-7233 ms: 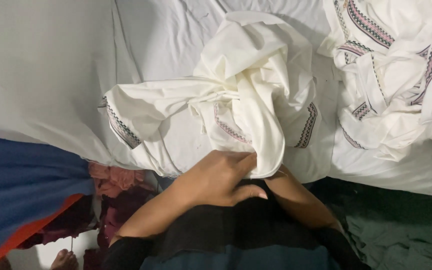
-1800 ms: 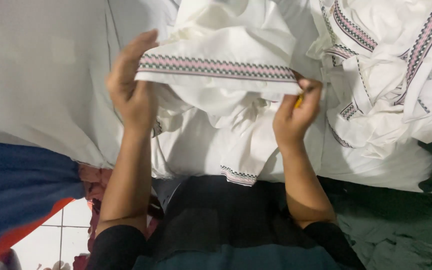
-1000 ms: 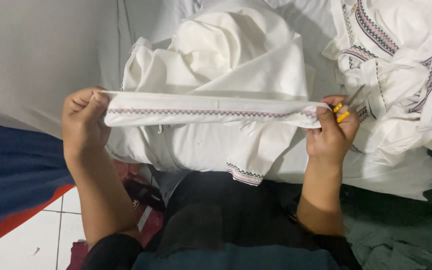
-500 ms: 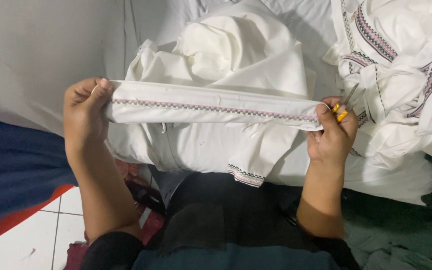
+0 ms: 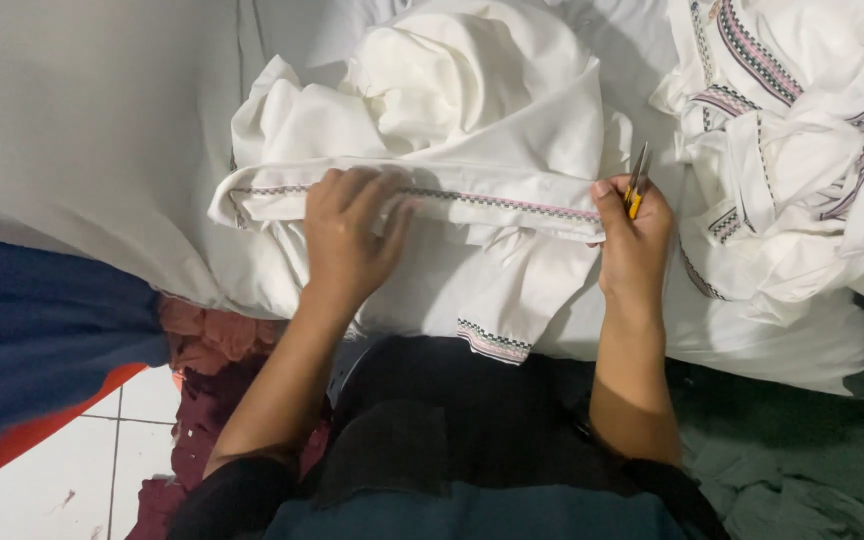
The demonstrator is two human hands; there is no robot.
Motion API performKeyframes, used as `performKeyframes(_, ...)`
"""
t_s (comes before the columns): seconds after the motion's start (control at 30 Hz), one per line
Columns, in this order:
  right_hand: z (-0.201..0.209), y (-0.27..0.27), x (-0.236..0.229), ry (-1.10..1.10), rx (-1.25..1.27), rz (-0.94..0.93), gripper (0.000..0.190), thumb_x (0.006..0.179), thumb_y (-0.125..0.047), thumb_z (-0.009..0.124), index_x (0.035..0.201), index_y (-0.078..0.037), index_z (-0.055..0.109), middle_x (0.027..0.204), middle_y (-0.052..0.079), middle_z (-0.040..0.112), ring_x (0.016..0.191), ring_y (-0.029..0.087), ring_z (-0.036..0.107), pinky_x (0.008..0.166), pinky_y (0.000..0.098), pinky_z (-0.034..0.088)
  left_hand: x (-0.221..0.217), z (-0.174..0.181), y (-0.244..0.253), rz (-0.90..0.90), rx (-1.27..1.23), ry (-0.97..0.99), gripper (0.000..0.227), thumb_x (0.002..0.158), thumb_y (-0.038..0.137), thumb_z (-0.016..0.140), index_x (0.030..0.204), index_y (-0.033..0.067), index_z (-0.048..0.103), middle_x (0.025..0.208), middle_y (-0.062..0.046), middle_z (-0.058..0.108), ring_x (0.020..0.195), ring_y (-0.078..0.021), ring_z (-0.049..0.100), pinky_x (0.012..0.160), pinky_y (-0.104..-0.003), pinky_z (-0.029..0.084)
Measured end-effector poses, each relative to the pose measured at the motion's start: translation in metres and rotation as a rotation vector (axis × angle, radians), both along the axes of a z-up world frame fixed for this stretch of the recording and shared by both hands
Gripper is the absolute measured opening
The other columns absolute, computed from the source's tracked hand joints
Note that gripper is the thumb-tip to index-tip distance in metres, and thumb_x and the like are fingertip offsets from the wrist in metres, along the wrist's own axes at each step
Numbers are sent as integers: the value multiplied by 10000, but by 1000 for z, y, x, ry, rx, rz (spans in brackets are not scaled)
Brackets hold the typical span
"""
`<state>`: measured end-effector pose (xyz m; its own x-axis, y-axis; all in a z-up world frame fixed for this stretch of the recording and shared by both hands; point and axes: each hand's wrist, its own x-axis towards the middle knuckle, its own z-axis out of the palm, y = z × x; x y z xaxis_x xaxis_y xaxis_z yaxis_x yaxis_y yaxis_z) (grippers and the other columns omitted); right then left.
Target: The person is inspecting white garments and using a pair of thread snips to remove loose threads from the seams and edges.
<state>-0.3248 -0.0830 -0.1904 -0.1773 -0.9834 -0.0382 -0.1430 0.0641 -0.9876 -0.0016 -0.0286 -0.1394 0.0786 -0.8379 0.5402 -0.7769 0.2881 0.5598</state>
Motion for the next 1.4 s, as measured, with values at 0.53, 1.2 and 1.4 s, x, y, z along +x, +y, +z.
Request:
performKeyframes(0.53,10,6,5,-4,3,32,170,1037,-163,728,1025,-7,663,759,37,530,595,107,579,449,214,518,-1,-11,6,-299,88,303,171,960,216,730,843,96,696,823,-61,709,833,-315,655,777,-417,501)
performKeyframes(1.2,48,89,89,-497,296,675,384,1069,-290,476,1167,60,600,609,49,463,431,55,345,475,229,456,-13,0,22,-208,35,394,86,1037,76,576,954,58,590,915,-106,633,845,-349,653,764,-415,517)
performKeyframes(1.4,31,79,108,-683,607,646,354,1079,-318,500,1099,30,557,586,-12,374,380,15,305,402,223,407,-15,5,27,-218,8,399,91,1026,54,579,935,55,583,907,-99,631,857,-340,665,778,-411,530)
